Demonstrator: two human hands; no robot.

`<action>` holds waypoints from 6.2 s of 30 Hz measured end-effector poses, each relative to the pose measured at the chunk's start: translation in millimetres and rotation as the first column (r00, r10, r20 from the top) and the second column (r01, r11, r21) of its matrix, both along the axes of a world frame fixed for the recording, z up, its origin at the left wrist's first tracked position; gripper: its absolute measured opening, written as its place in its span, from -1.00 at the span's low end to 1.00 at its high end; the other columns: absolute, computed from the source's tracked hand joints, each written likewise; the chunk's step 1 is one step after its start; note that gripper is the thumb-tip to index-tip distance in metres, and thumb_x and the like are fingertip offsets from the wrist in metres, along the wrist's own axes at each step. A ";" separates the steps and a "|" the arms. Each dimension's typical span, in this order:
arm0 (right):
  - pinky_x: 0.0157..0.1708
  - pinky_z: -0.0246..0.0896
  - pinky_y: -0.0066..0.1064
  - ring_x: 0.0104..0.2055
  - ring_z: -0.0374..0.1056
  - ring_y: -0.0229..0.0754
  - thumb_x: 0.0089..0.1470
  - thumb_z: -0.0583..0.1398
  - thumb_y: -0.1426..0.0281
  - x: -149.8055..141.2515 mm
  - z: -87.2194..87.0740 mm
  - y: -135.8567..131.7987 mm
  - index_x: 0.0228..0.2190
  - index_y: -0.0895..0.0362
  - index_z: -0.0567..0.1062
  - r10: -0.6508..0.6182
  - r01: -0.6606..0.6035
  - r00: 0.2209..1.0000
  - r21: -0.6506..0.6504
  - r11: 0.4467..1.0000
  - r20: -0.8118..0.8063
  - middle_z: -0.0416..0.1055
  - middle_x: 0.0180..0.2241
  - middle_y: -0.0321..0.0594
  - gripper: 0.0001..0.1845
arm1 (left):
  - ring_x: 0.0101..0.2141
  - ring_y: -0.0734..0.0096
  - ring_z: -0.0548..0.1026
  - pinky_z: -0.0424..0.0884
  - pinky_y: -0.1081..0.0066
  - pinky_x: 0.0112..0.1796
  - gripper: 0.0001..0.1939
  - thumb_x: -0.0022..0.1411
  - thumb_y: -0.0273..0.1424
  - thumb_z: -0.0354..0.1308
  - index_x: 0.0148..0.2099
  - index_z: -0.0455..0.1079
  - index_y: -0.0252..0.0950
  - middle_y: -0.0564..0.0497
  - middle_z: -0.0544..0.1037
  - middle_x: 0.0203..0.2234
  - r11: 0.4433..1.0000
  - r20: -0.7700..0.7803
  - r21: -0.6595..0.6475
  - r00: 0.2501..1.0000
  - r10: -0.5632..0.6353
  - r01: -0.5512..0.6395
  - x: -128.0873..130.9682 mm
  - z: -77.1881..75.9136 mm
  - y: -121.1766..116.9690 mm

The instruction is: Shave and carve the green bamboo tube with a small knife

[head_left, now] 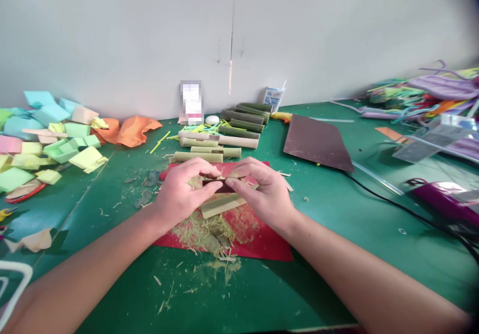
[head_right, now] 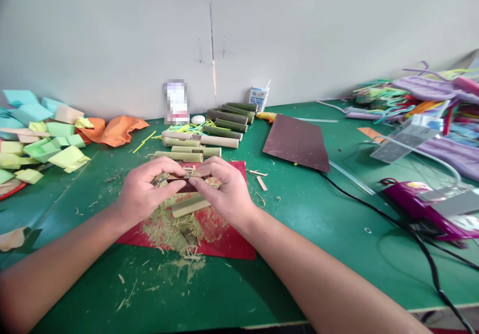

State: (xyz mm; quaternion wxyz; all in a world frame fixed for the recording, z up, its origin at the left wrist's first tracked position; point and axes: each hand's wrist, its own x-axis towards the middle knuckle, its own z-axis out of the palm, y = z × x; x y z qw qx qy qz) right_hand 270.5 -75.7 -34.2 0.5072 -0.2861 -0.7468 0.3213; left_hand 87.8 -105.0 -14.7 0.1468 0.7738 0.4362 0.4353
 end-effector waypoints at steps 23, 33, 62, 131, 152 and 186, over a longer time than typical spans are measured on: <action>-0.28 0.22 -0.33 -0.28 0.31 -0.22 0.02 0.22 0.40 1.6 -1.0 4.3 -0.40 0.09 0.47 -0.006 0.005 1.000 -0.042 0.999 -0.018 0.39 -0.38 -0.26 -0.97 | -0.42 0.51 0.41 0.32 0.45 -0.34 -0.88 0.15 -0.44 0.18 -0.44 0.38 -0.31 0.07 0.47 -0.49 0.997 0.092 -0.069 0.994 0.052 -0.045 -6.4 -6.7 4.2; -0.35 0.16 -0.38 -0.37 0.24 -0.27 0.09 0.19 0.38 2.7 -3.9 3.3 -0.45 0.10 0.40 -0.051 0.041 0.989 -0.076 0.996 -0.136 0.32 -0.43 -0.30 -0.90 | -0.34 0.43 0.41 0.31 0.43 -0.30 -0.82 0.18 -0.28 0.14 -0.25 0.43 -0.28 0.02 0.50 -0.35 0.974 0.228 -0.221 0.967 0.111 -0.059 -7.6 -5.3 8.5; -0.36 0.24 -0.37 -0.41 0.32 -0.28 -0.07 0.26 0.28 -3.1 -5.1 4.9 -0.38 0.13 0.47 0.053 -0.191 0.964 -0.542 0.818 -0.260 0.44 -0.43 -0.30 -0.80 | -0.31 0.35 0.47 0.42 0.38 -0.27 -0.75 0.12 -0.34 0.20 -0.12 0.44 -0.29 -0.04 0.54 -0.29 0.918 0.487 -0.390 0.862 0.138 0.073 -2.0 -11.4 8.4; -0.35 0.20 -0.38 -0.36 0.32 -0.26 -0.08 0.30 0.26 1.4 -2.4 5.6 -0.33 0.14 0.51 0.234 -0.297 0.954 -0.477 0.827 -0.188 0.45 -0.35 -0.25 -0.74 | -0.14 0.35 0.47 0.40 0.34 -0.09 -0.70 0.21 -0.50 -0.02 -0.04 0.41 -0.26 -0.04 0.52 -0.16 0.982 0.165 -0.134 0.980 -0.109 0.132 -11.5 -6.6 3.2; -0.41 0.12 -0.41 -0.38 0.27 -0.28 -0.06 0.28 0.43 2.6 3.0 -0.3 -0.44 0.12 0.47 0.150 -0.150 0.989 -0.148 0.978 -0.015 0.42 -0.38 -0.28 -0.93 | -0.30 0.43 0.49 0.41 0.43 -0.25 -0.88 0.08 -0.47 0.25 -0.27 0.45 -0.32 -0.01 0.54 -0.36 0.998 0.006 0.043 0.999 -0.043 0.042 -3.0 2.8 -3.1; -0.42 0.11 -0.39 -0.44 0.20 -0.29 -0.03 0.27 0.27 2.9 -0.5 -0.2 -0.51 0.13 0.45 0.115 -0.133 0.990 -0.288 0.948 -0.078 0.35 -0.50 -0.31 -0.82 | -0.43 0.45 0.43 0.34 0.41 -0.36 -0.93 0.11 -0.42 0.22 -0.41 0.40 -0.29 0.04 0.49 -0.48 0.987 0.120 -0.146 0.991 -0.056 0.073 -7.0 3.0 1.5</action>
